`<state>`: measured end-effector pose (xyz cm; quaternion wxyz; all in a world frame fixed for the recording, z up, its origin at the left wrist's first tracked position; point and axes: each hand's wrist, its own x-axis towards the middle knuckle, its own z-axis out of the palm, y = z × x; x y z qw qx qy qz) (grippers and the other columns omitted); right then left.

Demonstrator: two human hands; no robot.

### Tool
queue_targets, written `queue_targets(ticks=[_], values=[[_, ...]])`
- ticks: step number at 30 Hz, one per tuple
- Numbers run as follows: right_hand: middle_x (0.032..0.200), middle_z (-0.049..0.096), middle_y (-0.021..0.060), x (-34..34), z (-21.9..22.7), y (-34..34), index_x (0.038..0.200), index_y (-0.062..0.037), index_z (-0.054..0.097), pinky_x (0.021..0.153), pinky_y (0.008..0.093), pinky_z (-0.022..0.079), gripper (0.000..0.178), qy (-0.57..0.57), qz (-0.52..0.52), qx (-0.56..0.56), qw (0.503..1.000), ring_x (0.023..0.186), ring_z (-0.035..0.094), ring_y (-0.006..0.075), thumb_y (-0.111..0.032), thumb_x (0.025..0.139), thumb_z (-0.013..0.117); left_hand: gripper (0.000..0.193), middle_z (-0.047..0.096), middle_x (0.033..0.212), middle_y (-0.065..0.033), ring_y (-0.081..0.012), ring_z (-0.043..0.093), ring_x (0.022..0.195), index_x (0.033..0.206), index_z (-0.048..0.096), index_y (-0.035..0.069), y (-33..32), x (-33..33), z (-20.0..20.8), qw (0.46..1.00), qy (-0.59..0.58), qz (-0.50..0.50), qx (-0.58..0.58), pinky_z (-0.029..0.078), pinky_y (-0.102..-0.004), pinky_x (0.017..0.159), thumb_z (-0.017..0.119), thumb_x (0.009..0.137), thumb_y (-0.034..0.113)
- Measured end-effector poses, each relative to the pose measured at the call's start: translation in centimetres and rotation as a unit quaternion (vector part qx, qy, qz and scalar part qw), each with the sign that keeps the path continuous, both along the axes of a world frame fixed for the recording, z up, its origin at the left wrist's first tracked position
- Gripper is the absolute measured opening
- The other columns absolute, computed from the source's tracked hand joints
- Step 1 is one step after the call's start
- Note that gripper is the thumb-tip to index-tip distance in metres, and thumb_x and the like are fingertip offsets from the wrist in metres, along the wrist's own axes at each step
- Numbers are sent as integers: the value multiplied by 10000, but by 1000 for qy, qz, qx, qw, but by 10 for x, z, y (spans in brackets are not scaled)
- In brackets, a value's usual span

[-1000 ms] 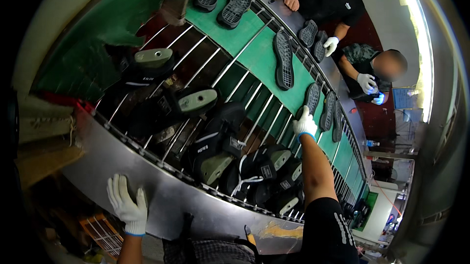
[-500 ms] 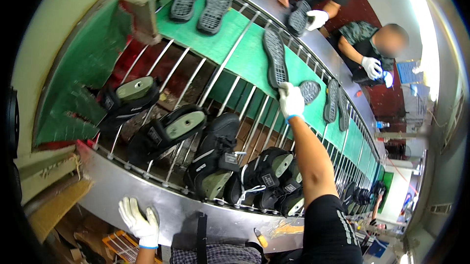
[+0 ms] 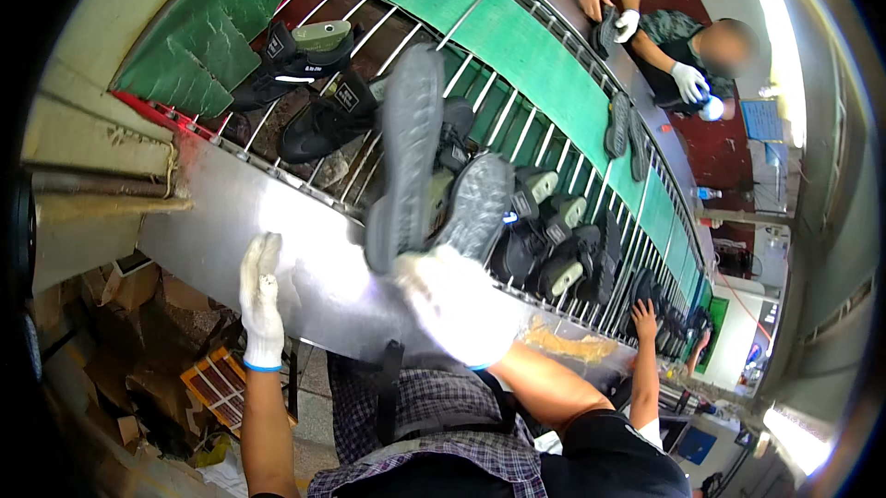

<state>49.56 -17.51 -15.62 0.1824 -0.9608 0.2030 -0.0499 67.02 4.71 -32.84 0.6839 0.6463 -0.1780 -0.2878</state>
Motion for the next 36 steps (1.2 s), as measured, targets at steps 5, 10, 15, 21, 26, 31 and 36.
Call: queue_targets(ticks=[5,10,15,21,26,31,36], values=[[924,621,152,-37,-50,105,1193,-152,650,697,482,565,222,101,37,125,986,754,686,366,-198,977,675,967,479,1553,-304,-411,529,1404,1659,200,7,-13,-61,46,979,25,-102,173,473,-494,1159,796,935,241],[1162,680,229,-77,-60,114,1325,-64,611,965,469,548,327,110,-21,217,970,1058,677,415,-183,1020,608,604,574,1504,-227,-312,597,1322,1576,393,-44,29,-59,-22,983,180,10,43,441,-392,1155,602,1012,7],[1197,685,237,-100,-23,89,1439,-32,536,996,449,542,560,106,-224,174,953,1091,689,379,-277,963,701,668,543,1519,-242,-384,558,1372,1564,421,-13,51,29,37,956,-133,-40,257,435,-434,1167,723,994,160],[1397,629,302,-121,-93,17,1637,48,269,1008,407,561,967,4,-474,196,859,1158,708,386,-406,913,722,680,541,1510,-229,-420,534,1389,1505,503,36,86,32,95,927,-277,-25,251,443,-473,1171,800,932,252],[1494,545,369,-82,-144,-2,1570,81,361,1159,452,462,936,52,-488,385,782,1365,591,452,-456,881,698,715,517,1533,-249,-440,530,1399,1520,492,61,73,-56,74,866,-275,-309,281,469,-480,1157,760,939,378],[1365,643,347,-61,-155,76,1478,54,533,1126,476,482,785,54,-399,340,850,1276,637,455,-429,881,698,751,406,1625,-215,-419,423,1483,1536,497,144,56,-101,51,810,-317,-391,301,461,-513,1161,774,900,430],[1311,635,337,-93,-193,-26,1509,78,417,901,504,600,761,-177,-588,503,608,1041,724,428,-367,963,703,733,412,1616,-170,-416,492,1417,1495,529,129,62,-93,28,803,-346,-396,281,485,-506,1131,802,870,396]])
